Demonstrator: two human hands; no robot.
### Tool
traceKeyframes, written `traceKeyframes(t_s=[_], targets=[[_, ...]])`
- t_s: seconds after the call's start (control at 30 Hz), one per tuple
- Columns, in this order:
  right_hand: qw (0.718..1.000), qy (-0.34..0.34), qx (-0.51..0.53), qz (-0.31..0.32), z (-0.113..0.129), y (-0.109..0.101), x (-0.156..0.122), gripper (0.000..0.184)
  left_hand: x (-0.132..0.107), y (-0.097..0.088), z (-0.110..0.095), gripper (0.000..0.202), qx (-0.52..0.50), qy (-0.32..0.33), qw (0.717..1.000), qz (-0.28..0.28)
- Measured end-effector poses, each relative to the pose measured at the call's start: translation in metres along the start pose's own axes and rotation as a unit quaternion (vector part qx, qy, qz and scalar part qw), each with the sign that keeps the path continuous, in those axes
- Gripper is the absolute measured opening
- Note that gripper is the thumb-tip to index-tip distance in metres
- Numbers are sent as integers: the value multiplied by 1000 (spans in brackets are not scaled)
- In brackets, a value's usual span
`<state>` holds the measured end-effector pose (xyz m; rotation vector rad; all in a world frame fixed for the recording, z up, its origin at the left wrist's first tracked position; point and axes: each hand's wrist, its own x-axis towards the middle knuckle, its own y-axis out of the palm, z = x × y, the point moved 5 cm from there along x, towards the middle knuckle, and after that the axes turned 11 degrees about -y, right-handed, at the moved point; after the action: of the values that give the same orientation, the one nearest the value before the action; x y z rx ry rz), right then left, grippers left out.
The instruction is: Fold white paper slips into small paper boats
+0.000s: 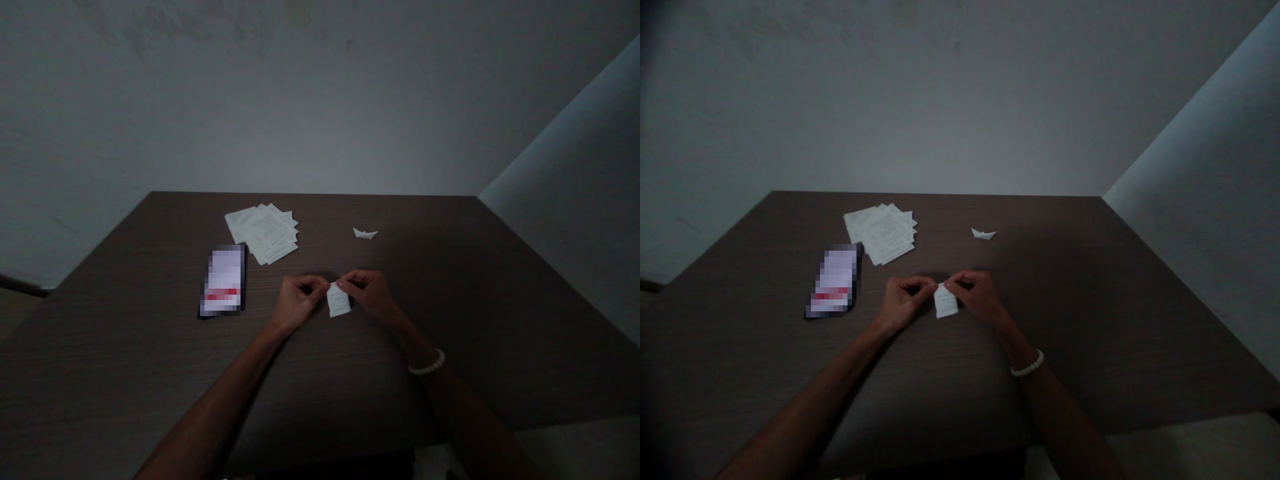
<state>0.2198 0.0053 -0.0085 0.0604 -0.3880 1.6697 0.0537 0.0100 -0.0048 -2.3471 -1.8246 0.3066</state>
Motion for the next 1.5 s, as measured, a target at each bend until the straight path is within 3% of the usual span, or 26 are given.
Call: traceKeyframes(t_s=[0.37, 0.7, 0.87, 1.1, 1.5], targets=[[1000, 8, -6, 26, -2, -4, 1, 16, 2, 1, 2, 23, -2, -8, 1000, 10], [981, -30, -176, 73, 1, -2, 0, 13, 8, 1, 6, 22, 131, -3, 991, 21], [959, -40, -271, 78, 4, -1, 1, 11, 7, 1, 3, 21, 236, -10, 972, 0], [944, -49, -322, 52, 2, 2, 1, 9, 8, 1, -3, 19, 343, -1, 938, -44], [931, -90, -349, 52, 6, 3, 1, 10, 5, 2, -4, 14, 344, 52, 934, -82]])
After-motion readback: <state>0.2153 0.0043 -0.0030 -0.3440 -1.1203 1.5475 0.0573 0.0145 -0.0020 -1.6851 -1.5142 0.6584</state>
